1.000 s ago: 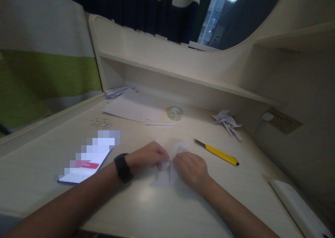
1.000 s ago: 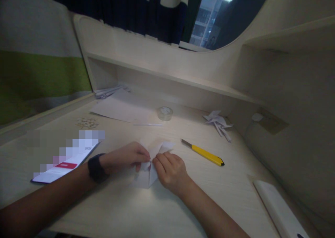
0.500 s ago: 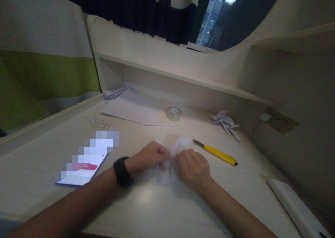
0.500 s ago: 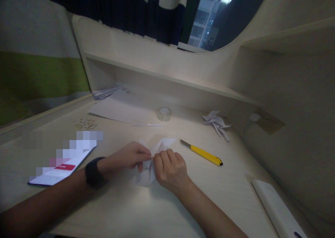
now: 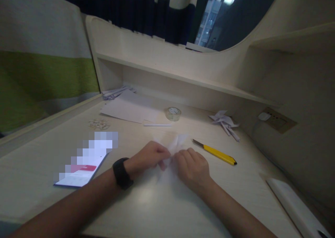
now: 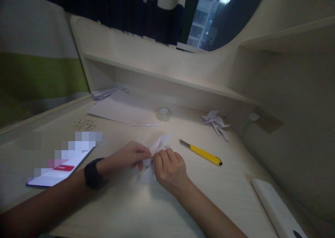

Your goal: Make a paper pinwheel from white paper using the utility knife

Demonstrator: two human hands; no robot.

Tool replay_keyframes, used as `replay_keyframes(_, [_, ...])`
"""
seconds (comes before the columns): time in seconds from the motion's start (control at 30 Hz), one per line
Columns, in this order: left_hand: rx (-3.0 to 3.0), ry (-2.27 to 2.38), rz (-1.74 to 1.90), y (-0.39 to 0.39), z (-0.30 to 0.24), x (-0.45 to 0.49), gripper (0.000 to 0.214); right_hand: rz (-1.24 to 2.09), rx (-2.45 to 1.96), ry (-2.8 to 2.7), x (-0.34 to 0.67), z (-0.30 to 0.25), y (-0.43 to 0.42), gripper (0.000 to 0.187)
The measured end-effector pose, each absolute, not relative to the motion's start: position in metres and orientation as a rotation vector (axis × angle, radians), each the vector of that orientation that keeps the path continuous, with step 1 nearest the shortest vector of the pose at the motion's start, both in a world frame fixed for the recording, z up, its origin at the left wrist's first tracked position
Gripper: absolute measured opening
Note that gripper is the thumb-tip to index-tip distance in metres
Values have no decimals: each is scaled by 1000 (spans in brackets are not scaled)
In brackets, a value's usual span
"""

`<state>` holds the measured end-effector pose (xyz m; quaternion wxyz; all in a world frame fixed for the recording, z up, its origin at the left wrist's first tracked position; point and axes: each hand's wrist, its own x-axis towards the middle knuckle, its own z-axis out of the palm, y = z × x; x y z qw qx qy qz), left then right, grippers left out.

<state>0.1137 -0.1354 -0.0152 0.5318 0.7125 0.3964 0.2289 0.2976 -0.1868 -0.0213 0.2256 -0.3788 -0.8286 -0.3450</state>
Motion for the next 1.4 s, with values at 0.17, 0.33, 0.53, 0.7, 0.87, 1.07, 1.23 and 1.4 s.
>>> replay_keyframes(0.17, [1724,946,543,-135,-14,115,27,-913,-1030,-2295,299,-22,-186,14])
replay_keyframes(0.33, [1760,942,559,-136,-14,116,27,-923,-1030,-2254,299,-20,-185,15])
replay_keyframes(0.53, [1815,944,628,-134,-14,117,25,-902,-1040,-2218,298,-20,-183,15])
replay_keyframes(0.7, [1723,988,650,-135,-15,118,21,-893,-1050,-2198,298,-20,-183,17])
replay_keyframes(0.87, [1673,1000,670,-137,-14,118,22,-917,-1051,-2191,298,-19,-183,20])
replay_keyframes(1.07, [1615,949,738,-138,-17,121,20,-934,-1075,-2203,299,-21,-182,18])
replay_keyframes(1.23, [1572,947,730,-139,-19,122,20,-926,-1075,-2205,299,-22,-181,20])
replay_keyframes(1.4, [1530,962,785,-141,-19,123,16,-919,-1085,-2207,299,-23,-181,20])
